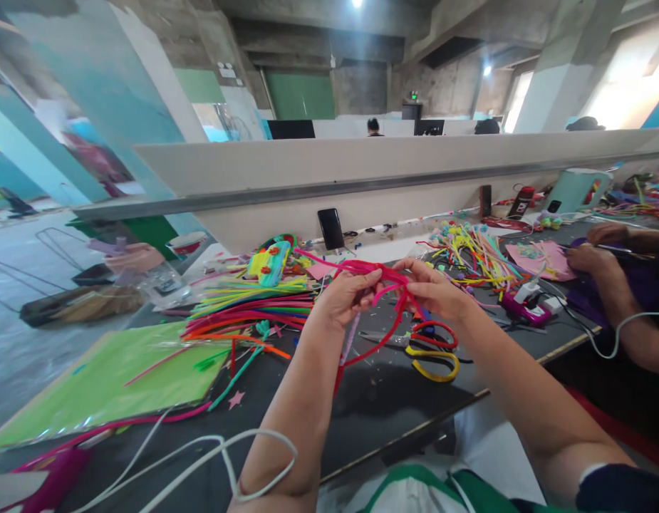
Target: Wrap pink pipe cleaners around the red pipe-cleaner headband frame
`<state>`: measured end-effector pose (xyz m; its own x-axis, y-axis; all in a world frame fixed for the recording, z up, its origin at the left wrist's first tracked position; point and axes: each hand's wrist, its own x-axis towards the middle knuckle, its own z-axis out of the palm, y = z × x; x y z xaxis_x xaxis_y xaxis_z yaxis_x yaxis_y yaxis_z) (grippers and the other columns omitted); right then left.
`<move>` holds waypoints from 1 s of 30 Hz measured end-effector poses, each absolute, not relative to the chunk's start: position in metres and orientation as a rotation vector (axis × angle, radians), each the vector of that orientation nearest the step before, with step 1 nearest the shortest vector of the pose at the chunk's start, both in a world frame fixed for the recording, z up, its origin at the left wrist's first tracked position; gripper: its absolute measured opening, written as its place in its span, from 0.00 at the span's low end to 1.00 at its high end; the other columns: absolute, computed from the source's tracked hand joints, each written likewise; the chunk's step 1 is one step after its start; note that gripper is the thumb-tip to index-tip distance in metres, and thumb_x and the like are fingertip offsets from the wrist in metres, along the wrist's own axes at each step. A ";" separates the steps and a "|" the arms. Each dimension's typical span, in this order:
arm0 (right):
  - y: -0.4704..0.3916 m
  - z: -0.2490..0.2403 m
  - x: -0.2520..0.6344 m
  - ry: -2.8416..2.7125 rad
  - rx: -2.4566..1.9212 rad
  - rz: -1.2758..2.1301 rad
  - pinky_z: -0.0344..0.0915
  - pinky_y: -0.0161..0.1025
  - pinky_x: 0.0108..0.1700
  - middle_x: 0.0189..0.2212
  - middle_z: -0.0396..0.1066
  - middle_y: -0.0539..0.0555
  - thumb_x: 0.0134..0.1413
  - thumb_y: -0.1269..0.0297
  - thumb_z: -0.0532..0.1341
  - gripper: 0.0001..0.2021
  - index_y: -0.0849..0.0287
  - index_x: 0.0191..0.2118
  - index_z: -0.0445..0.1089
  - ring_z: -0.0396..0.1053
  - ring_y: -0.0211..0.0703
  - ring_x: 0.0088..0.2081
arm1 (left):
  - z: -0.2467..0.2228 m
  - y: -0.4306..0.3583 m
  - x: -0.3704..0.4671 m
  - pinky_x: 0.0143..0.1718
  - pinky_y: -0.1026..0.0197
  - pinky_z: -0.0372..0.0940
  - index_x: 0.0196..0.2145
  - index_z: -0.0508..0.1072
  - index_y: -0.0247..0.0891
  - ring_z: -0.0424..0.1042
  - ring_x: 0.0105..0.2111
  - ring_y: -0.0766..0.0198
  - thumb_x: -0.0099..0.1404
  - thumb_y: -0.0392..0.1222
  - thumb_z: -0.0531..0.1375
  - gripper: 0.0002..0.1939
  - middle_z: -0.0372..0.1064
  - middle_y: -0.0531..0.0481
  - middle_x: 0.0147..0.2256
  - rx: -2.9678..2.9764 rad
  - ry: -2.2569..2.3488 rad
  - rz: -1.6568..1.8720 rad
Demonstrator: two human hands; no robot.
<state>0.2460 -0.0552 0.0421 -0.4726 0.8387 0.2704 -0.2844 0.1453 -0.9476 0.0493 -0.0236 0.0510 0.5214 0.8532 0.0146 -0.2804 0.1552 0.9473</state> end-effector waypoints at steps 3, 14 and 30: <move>-0.052 0.032 0.249 -1.357 -0.496 1.636 0.60 0.29 0.16 0.25 0.72 0.46 0.51 0.59 0.63 0.15 0.56 0.42 0.60 0.62 0.31 0.13 | 0.050 -0.024 0.051 0.10 0.73 0.43 0.28 0.72 0.29 0.54 0.11 0.78 0.53 0.46 0.67 0.15 0.63 0.53 0.16 1.122 0.606 0.881; -0.044 0.014 0.248 -1.253 -0.512 1.629 0.71 0.36 0.24 0.24 0.74 0.49 0.42 0.61 0.70 0.14 0.59 0.33 0.67 0.72 0.39 0.22 | 0.047 -0.023 0.055 0.10 0.73 0.43 0.25 0.71 0.28 0.54 0.11 0.77 0.54 0.46 0.67 0.16 0.61 0.53 0.15 1.127 0.592 0.885; -0.049 0.006 0.302 -1.306 -1.220 0.428 0.65 0.40 0.36 0.28 0.73 0.53 0.53 0.56 0.58 0.11 0.60 0.34 0.70 0.69 0.42 0.31 | 0.046 -0.019 0.058 0.10 0.72 0.43 0.30 0.72 0.28 0.58 0.14 0.76 0.48 0.42 0.69 0.15 0.71 0.46 0.25 1.018 0.722 1.067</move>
